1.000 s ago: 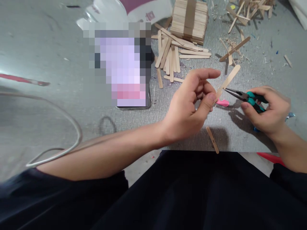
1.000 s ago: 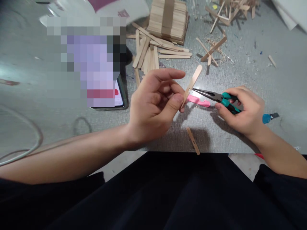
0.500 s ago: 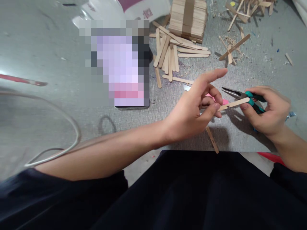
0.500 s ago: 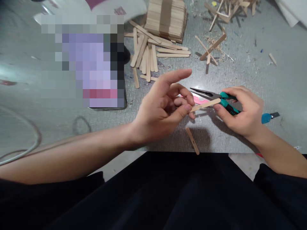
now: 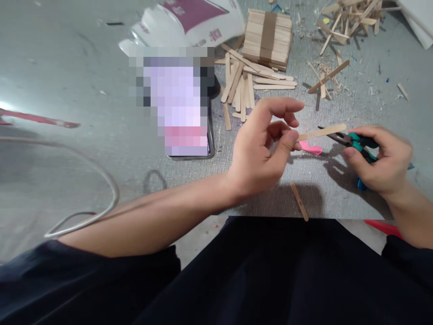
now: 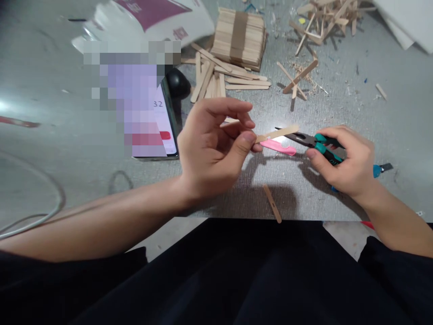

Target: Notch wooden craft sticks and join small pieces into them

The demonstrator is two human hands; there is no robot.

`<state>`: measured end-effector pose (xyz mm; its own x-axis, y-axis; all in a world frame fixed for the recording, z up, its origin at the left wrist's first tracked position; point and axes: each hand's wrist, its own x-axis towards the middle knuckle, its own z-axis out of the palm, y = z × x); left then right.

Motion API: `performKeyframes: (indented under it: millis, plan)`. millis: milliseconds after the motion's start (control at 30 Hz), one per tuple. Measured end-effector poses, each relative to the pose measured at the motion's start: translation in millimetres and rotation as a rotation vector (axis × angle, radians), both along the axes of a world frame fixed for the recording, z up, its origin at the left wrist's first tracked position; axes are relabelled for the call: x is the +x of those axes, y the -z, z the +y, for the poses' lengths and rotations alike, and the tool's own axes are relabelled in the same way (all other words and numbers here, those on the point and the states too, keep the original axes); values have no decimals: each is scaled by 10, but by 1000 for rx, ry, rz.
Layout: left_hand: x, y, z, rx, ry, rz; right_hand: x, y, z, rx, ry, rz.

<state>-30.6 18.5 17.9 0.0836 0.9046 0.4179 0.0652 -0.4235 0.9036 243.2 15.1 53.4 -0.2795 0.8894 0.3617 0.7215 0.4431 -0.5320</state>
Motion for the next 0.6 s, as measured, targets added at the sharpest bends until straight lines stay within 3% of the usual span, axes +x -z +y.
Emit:
performKeyframes:
  millis: [367,467,600]
  plan:
    - [-3,110,15,123,-12,16,2,0,-46,-269,90,139]
    - [-5,75,-20,116,-27,59,-4,9,-40,-285,119,157]
    - [-31,-47,-41,-20,7,95,7,17,-30,-237,169,169]
